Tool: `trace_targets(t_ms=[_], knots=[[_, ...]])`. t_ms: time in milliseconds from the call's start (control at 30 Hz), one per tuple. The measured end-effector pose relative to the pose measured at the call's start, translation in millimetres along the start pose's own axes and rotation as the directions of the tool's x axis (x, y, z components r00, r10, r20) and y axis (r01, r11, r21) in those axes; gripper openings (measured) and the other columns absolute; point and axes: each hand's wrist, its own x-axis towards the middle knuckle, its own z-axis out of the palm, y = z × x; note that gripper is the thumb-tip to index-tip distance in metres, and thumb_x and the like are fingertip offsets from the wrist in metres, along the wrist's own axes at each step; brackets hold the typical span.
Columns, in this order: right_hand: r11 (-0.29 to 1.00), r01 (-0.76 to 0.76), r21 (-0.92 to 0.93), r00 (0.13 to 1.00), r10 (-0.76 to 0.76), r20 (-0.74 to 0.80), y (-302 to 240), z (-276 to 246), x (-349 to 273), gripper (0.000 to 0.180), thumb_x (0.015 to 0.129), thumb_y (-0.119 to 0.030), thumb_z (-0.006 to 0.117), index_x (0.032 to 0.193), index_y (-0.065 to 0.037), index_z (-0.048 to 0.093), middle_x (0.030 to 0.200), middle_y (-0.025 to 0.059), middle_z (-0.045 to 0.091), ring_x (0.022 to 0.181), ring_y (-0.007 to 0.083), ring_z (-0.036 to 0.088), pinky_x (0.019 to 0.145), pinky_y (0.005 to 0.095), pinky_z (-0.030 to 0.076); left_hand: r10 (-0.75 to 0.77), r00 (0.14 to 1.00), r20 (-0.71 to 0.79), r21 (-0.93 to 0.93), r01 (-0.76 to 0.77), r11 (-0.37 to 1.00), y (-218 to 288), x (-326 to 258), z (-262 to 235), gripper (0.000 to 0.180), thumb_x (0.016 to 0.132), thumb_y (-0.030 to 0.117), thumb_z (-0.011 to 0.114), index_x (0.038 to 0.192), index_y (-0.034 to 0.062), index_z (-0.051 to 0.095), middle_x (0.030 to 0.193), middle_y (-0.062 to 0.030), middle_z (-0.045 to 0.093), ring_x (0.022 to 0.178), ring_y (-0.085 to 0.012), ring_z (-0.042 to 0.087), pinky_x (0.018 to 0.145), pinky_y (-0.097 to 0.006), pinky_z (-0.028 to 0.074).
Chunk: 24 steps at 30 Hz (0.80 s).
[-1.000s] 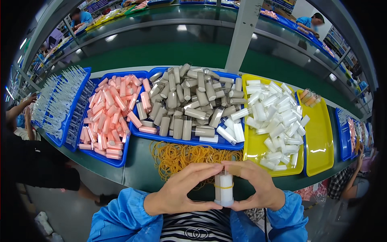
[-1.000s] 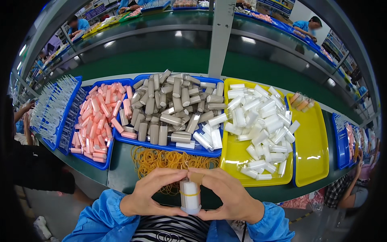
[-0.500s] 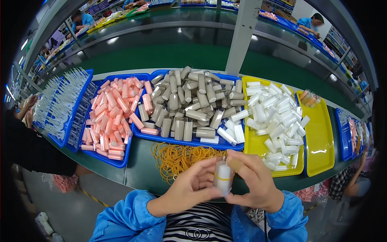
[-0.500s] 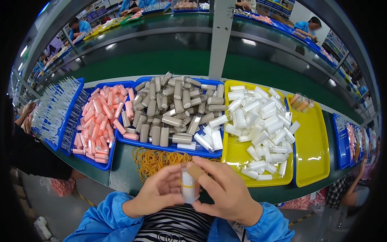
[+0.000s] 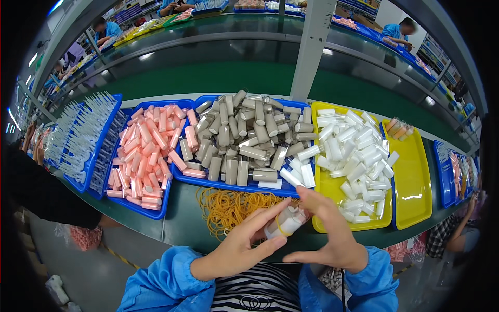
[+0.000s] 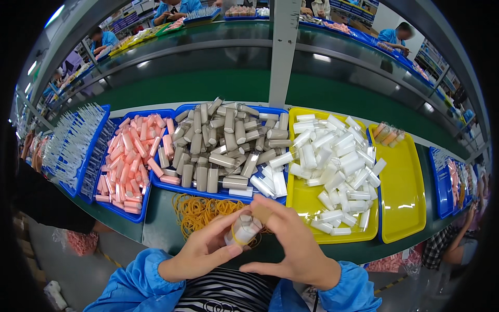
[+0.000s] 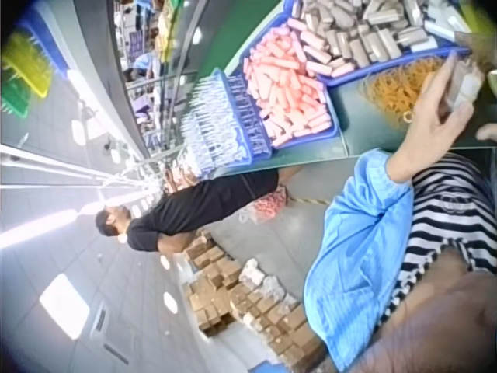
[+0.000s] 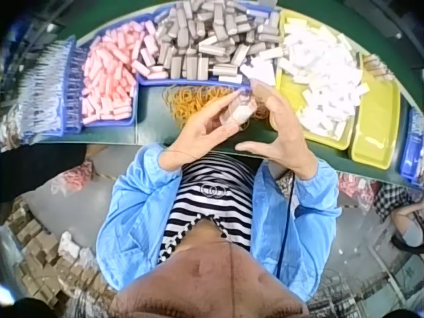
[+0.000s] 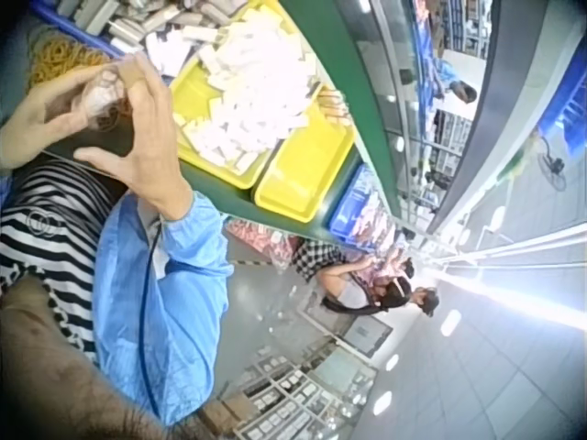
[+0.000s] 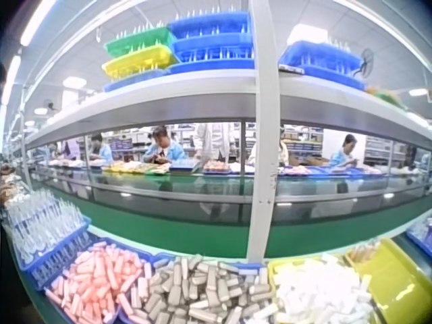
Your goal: The person assembles small cylindrical objects by inserting white plastic rods into hollow pink and grey cylinders. They then secure the components with yellow rubber bands and place the finished units into a yellow tray. The process is repeated continuously throughout the clip.
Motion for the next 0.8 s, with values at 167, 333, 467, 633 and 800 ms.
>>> trace_targets(t_ms=[167, 333, 467, 633, 800], knots=[[0.983, -0.132, 0.130, 0.976, 0.106, 0.189, 6.4, -19.5, -2.8, 0.062, 0.077, -0.011, 0.082, 0.132, 0.000, 0.056, 0.122, 0.0115, 0.058, 0.088, 0.0158, 0.060, 0.079, 0.0298, 0.052, 0.175, 0.984, 0.024, 0.328, -0.173, 0.929, 5.1, -3.7, -0.8, 0.065, 0.086, 0.010, 0.074, 0.144, 0.0047, 0.045, 0.126, -0.0133, 0.054, 0.120, -0.0227, 0.052, 0.103, -0.033, 0.044], [0.870, -0.253, 0.424, 0.962, 0.273, 0.015, 6.5, -13.5, -9.9, 0.047, 0.074, -0.004, 0.084, 0.117, -0.001, 0.066, 0.106, 0.0118, 0.060, 0.087, 0.0157, 0.064, 0.072, 0.0258, 0.057, 0.289, 0.955, -0.065, 0.273, -0.262, 0.926, -9.0, -9.4, -1.5, 0.063, 0.081, 0.002, 0.077, 0.138, 0.0035, 0.052, 0.129, -0.0155, 0.057, 0.119, -0.0250, 0.058, 0.096, -0.035, 0.054], [0.955, -0.143, 0.258, 0.987, 0.157, -0.032, 6.1, -15.2, -10.7, 0.050, 0.067, -0.011, 0.089, 0.112, -0.002, 0.068, 0.097, 0.0097, 0.061, 0.085, 0.0157, 0.065, 0.065, 0.0253, 0.058, 0.216, 0.976, -0.039, 0.194, -0.205, 0.959, -8.8, -10.1, -3.8, 0.057, 0.084, -0.002, 0.073, 0.137, 0.0027, 0.054, 0.134, -0.0183, 0.057, 0.115, -0.0235, 0.061, 0.094, -0.033, 0.055], [0.998, -0.026, 0.059, 0.999, 0.027, -0.017, 2.6, -17.6, -8.9, 0.052, 0.064, -0.017, 0.092, 0.109, -0.002, 0.069, 0.092, 0.0080, 0.062, 0.080, 0.0150, 0.065, 0.062, 0.0251, 0.058, 0.034, 0.999, 0.021, -0.105, -0.031, 0.994, -16.2, -12.6, -7.1, 0.055, 0.086, -0.004, 0.070, 0.138, -0.0004, 0.052, 0.135, -0.0177, 0.057, 0.113, -0.0209, 0.062, 0.095, -0.033, 0.054], [0.976, -0.130, 0.175, 0.990, 0.137, -0.033, 4.0, -12.8, -12.1, 0.052, 0.067, -0.014, 0.091, 0.109, 0.000, 0.064, 0.089, 0.0083, 0.061, 0.080, 0.0147, 0.067, 0.064, 0.0245, 0.058, 0.024, 1.000, 0.010, -0.192, -0.022, 0.981, -15.9, -11.9, -4.3, 0.056, 0.087, -0.004, 0.069, 0.139, -0.0036, 0.048, 0.133, -0.0177, 0.058, 0.111, -0.0201, 0.063, 0.095, -0.032, 0.054]])
